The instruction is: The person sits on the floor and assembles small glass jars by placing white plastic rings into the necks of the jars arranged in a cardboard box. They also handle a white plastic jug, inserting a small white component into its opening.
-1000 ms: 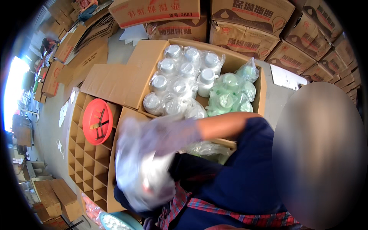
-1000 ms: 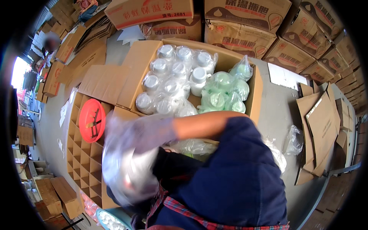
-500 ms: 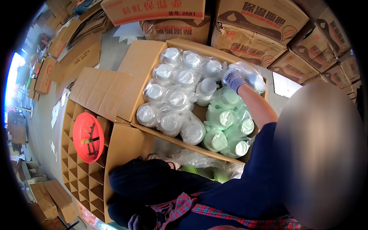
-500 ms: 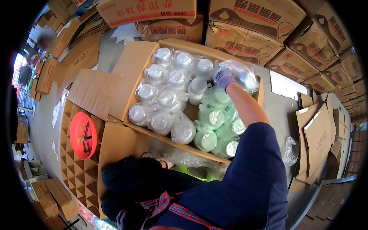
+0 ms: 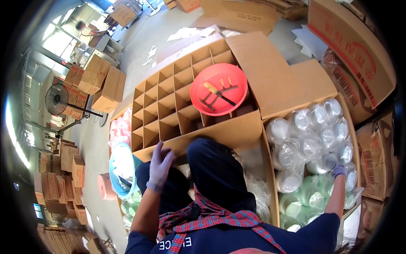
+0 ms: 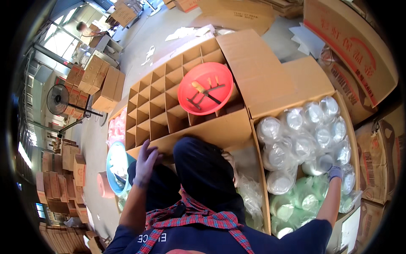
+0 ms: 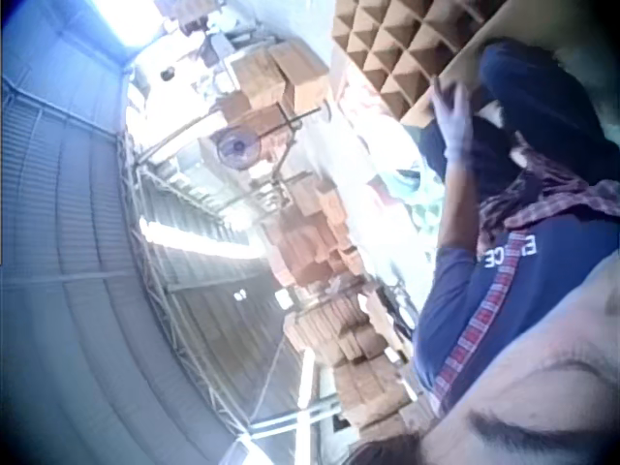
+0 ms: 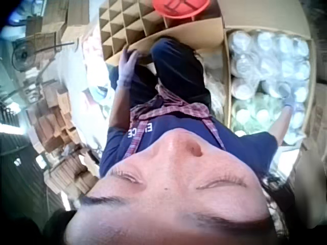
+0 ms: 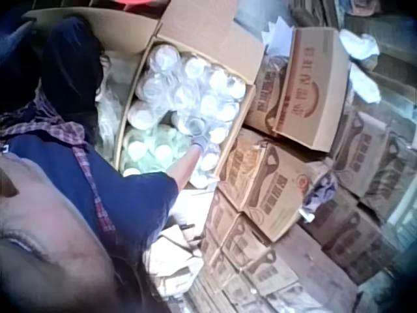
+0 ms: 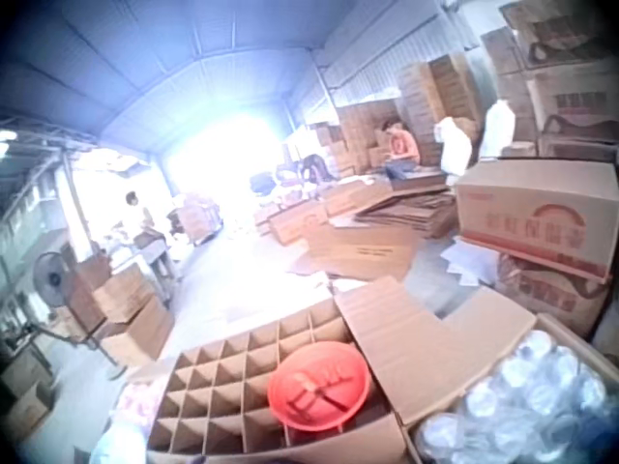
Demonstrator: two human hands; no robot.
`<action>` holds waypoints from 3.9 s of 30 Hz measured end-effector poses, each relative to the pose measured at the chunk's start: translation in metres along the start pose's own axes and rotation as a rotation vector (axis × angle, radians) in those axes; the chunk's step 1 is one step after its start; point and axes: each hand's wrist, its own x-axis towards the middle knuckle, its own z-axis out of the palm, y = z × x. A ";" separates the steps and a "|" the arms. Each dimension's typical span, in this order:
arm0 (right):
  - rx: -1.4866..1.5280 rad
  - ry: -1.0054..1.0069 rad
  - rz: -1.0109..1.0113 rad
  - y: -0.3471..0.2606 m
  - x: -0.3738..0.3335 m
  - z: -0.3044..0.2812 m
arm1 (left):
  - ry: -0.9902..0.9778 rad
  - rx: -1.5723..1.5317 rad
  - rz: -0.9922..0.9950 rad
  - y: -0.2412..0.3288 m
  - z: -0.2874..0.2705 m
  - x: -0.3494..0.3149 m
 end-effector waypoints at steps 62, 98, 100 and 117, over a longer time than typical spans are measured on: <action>0.245 1.182 -2.028 -0.451 -0.566 -0.439 | 0.597 1.038 1.137 0.082 -0.162 0.200; 1.900 -0.178 -1.437 -0.501 -0.388 -0.293 | 0.435 1.064 0.689 0.125 -0.087 0.266; 1.534 0.109 -1.725 -0.482 -0.403 -0.300 | 0.370 1.008 0.679 0.132 -0.102 0.257; 0.333 1.140 -0.971 -0.571 -0.176 -0.401 | 0.076 1.106 0.740 -0.067 0.053 0.306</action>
